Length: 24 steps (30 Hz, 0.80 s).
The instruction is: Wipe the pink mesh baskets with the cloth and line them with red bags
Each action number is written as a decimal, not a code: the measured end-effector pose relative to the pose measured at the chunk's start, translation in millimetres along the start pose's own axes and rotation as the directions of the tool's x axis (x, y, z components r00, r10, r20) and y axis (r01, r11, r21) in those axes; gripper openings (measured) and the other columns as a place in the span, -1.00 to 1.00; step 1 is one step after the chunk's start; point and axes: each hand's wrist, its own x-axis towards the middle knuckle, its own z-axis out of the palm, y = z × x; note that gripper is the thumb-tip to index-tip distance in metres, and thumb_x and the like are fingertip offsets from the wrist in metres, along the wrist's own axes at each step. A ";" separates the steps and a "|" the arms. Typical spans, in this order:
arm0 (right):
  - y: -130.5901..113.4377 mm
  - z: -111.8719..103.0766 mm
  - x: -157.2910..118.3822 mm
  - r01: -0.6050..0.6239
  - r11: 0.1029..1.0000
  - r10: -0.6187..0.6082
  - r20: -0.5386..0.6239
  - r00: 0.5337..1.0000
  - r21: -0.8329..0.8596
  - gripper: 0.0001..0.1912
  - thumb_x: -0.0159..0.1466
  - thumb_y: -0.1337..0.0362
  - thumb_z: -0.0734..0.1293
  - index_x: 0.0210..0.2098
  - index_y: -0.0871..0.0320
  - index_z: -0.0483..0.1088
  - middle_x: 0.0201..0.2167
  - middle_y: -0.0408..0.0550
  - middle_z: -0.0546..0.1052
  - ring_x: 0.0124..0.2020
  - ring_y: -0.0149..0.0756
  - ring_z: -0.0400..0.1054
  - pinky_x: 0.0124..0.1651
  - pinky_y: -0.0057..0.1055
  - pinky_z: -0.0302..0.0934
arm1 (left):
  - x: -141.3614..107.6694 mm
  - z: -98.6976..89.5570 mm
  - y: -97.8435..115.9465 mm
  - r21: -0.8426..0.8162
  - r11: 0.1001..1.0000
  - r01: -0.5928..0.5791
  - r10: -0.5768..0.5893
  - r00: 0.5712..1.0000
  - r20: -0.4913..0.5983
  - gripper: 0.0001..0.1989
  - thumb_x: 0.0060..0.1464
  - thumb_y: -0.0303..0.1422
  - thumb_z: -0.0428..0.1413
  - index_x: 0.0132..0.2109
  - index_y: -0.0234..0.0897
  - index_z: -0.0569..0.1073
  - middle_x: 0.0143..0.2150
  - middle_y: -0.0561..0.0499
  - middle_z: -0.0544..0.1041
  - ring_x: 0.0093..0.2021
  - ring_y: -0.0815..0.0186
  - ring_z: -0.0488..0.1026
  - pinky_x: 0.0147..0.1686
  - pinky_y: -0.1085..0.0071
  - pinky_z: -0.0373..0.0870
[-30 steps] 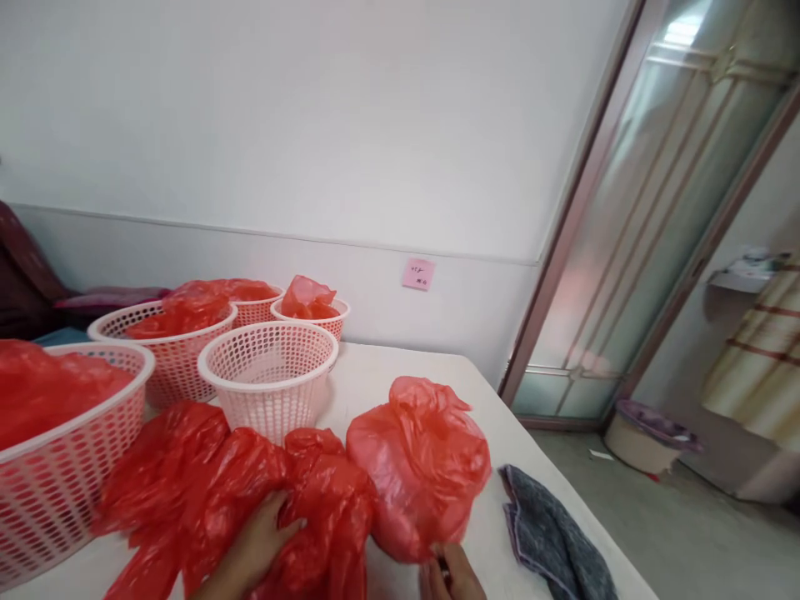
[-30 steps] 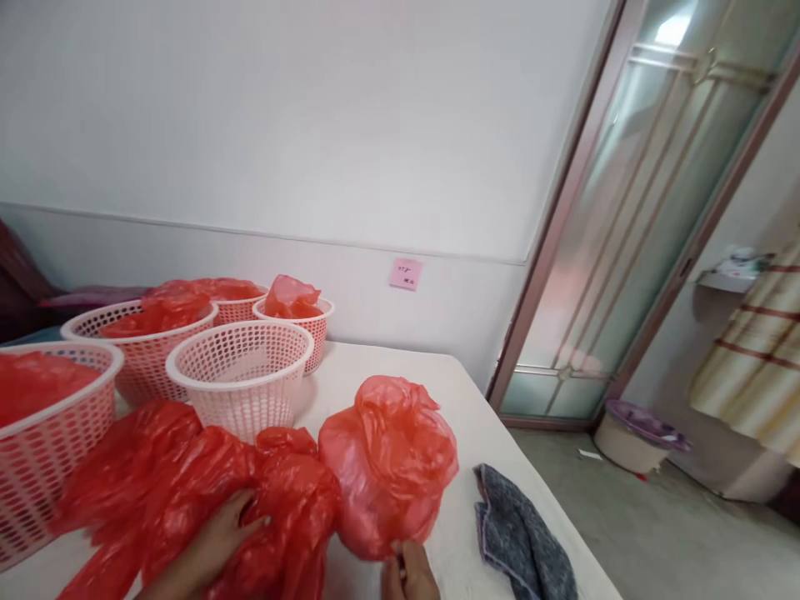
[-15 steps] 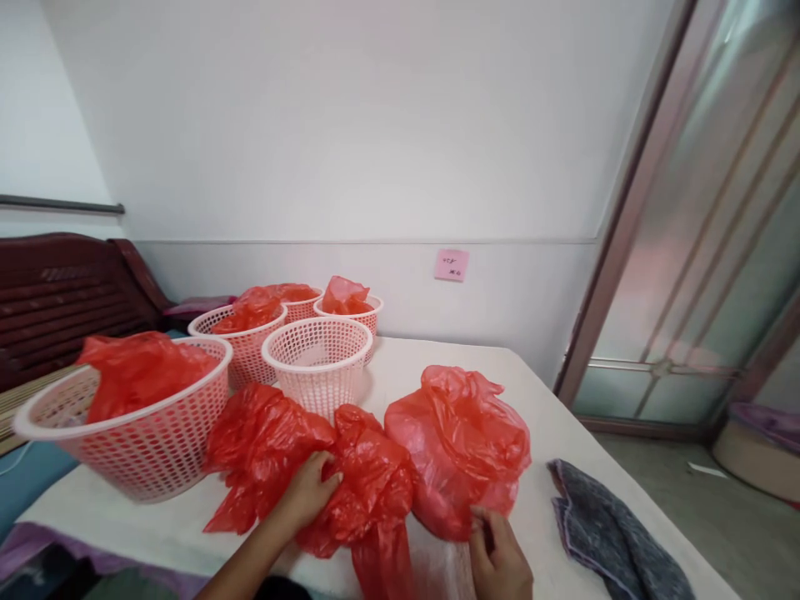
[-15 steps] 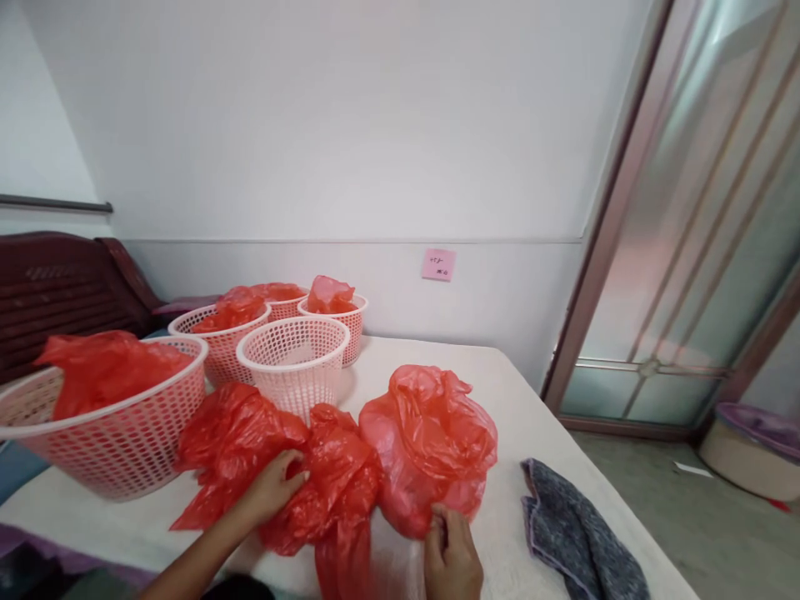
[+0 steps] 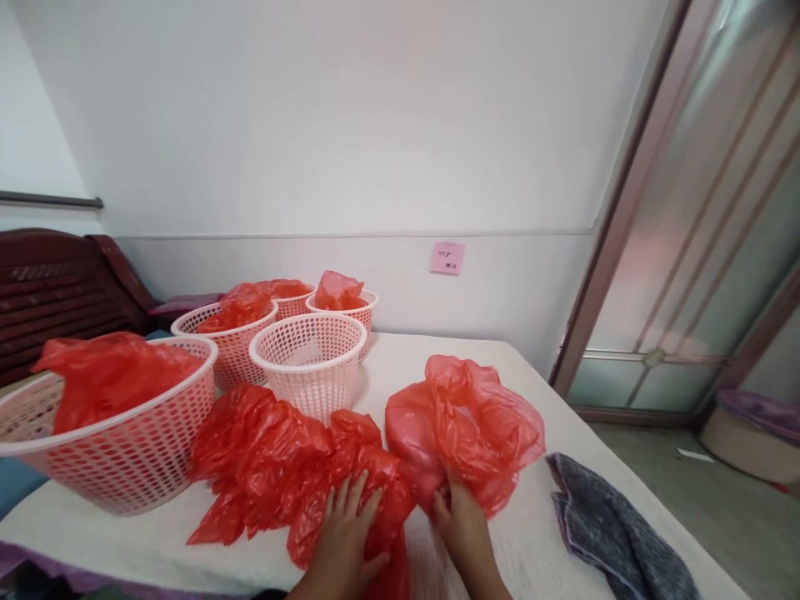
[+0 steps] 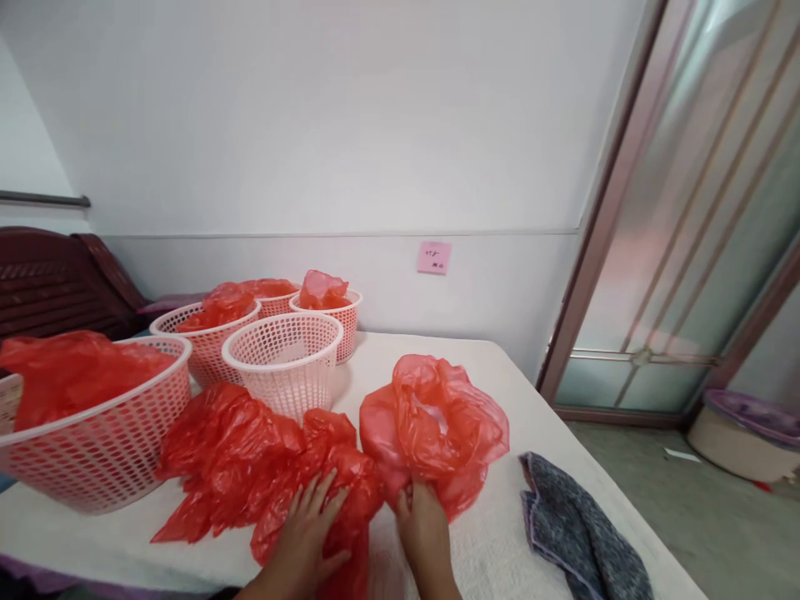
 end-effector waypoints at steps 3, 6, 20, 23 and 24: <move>20.6 -3.6 12.2 -0.047 0.999 0.047 -0.046 0.998 -0.001 -0.40 0.19 0.27 0.13 0.23 0.25 0.19 -0.23 0.08 0.55 -0.26 -0.14 0.47 -0.18 -0.29 0.29 | 24.4 6.3 1.1 0.034 0.998 0.053 -0.052 0.998 -0.020 -0.23 -0.04 -0.13 0.14 0.33 -0.09 0.15 0.43 -0.09 -0.02 0.37 -0.12 -0.01 0.28 -0.11 -0.10; 35.3 -5.1 14.4 -0.071 0.997 0.071 0.001 0.997 -0.044 -0.36 0.15 0.35 0.13 0.24 0.23 0.16 -0.18 0.08 0.56 -0.19 -0.13 0.48 -0.16 -0.29 0.30 | 47.6 5.7 5.2 0.057 0.995 0.080 -0.077 0.995 -0.063 -0.29 0.05 -0.16 0.02 0.34 -0.23 0.14 0.42 -0.17 0.01 0.33 -0.12 0.07 0.26 -0.08 -0.05; 41.1 -28.1 2.5 -0.080 0.996 0.080 -0.015 0.997 -0.049 -0.43 0.18 0.39 0.11 0.19 0.31 0.22 0.07 0.17 0.47 0.02 -0.17 0.43 0.05 -0.31 0.26 | 47.7 -54.6 29.4 0.109 0.991 0.082 -0.075 0.995 -0.065 -0.23 0.01 0.02 0.02 0.27 -0.35 0.27 0.38 -0.36 0.07 0.31 -0.26 0.08 0.16 -0.17 0.10; 34.5 -30.0 1.6 -0.080 0.997 0.079 -0.044 0.996 -0.014 -0.47 0.18 0.39 0.11 0.14 0.29 0.27 0.05 0.17 0.49 0.01 -0.17 0.43 0.05 -0.31 0.27 | 31.1 -60.5 48.5 0.136 0.991 -0.020 0.029 0.998 -0.061 -0.33 0.05 -0.09 0.02 0.27 -0.29 0.28 0.36 -0.32 0.13 0.32 -0.17 0.08 0.23 -0.10 0.04; 32.2 -30.2 1.1 -0.075 0.997 0.074 -0.051 0.996 -0.013 -0.49 0.18 0.40 0.10 0.12 0.29 0.29 0.04 0.18 0.50 0.01 -0.17 0.44 0.05 -0.31 0.27 | 26.4 -56.6 54.2 0.128 0.988 -0.091 0.096 0.995 -0.030 -0.35 0.06 -0.10 0.03 0.28 -0.22 0.26 0.38 -0.26 0.12 0.34 -0.13 0.05 0.26 -0.09 0.00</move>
